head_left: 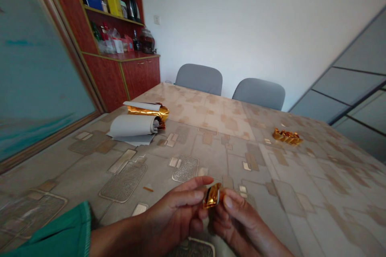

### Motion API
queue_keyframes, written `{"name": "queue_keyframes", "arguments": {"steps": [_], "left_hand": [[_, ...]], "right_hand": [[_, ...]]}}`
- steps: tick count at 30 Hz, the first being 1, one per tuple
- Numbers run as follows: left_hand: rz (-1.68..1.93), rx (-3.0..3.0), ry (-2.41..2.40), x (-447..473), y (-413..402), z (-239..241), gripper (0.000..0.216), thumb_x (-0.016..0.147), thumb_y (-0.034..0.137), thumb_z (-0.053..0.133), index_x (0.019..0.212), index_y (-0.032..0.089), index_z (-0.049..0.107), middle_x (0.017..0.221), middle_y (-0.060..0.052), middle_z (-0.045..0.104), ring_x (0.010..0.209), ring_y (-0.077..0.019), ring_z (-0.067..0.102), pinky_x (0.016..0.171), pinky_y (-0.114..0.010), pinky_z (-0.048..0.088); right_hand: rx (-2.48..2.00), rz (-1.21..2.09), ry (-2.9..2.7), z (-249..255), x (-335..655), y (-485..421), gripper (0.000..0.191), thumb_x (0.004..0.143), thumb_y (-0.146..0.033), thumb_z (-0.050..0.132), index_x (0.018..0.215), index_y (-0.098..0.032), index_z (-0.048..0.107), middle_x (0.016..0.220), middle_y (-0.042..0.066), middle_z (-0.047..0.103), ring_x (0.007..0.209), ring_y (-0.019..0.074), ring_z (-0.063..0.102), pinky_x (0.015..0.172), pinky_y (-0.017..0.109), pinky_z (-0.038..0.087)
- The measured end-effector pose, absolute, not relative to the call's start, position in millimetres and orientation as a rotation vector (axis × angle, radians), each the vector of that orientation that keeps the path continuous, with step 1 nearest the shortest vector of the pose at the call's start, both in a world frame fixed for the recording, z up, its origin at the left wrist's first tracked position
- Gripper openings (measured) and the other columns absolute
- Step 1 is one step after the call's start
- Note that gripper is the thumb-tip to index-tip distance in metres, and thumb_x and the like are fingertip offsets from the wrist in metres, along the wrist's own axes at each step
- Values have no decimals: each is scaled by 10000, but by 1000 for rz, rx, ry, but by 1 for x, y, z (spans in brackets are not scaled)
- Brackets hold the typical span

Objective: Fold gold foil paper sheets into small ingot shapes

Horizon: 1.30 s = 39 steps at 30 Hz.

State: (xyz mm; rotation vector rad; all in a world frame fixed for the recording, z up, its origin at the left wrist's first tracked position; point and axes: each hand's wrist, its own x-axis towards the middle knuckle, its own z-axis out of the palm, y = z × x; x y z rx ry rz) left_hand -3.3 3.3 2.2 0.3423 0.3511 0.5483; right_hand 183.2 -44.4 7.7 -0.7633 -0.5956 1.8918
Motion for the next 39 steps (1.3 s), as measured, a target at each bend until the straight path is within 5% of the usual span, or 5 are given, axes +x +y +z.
{"name": "queue_keyframes", "arguments": {"steps": [15, 20, 23, 28, 39], "left_hand": [[433, 531, 263, 2, -1, 28, 358, 715, 273, 902, 981, 134, 707, 730, 14, 525, 767, -124, 565, 602, -150, 360], [316, 537, 261, 1, -6, 32, 262, 739, 288, 871, 833, 134, 682, 638, 59, 420, 533, -57, 277, 480, -161, 210], [279, 567, 283, 0, -7, 33, 346, 702, 406, 897, 775, 164, 660, 580, 75, 382, 497, -67, 197, 448, -198, 161], [157, 593, 270, -7, -2, 33, 399, 660, 474, 896, 802, 162, 692, 593, 54, 414, 494, -80, 243, 426, -217, 142], [522, 474, 372, -5, -3, 7, 260, 832, 366, 826, 954, 175, 699, 721, 34, 475, 655, -103, 463, 620, -186, 365]], "right_hand": [[-808, 1626, -1106, -1, 182, -49, 448, 850, -574, 748, 673, -164, 715, 603, -9, 571, 591, 127, 517, 621, 268, 409], [-706, 1763, -1034, 2, 188, -53, 361, 753, -496, 859, 658, -174, 729, 624, -21, 544, 619, 115, 470, 612, 242, 397], [-640, 1934, -883, -3, 198, -56, 175, 801, -347, 846, 895, -213, 784, 537, -76, 494, 481, 63, 370, 512, 181, 330], [-590, 2132, -676, -6, 203, -57, 303, 896, -439, 728, 987, -151, 755, 641, -36, 616, 336, 11, 281, 374, 161, 254], [-711, 2035, -710, 1, 188, -46, 357, 793, -417, 862, 944, -161, 665, 418, -138, 468, 292, 6, 227, 331, 143, 163]]}}
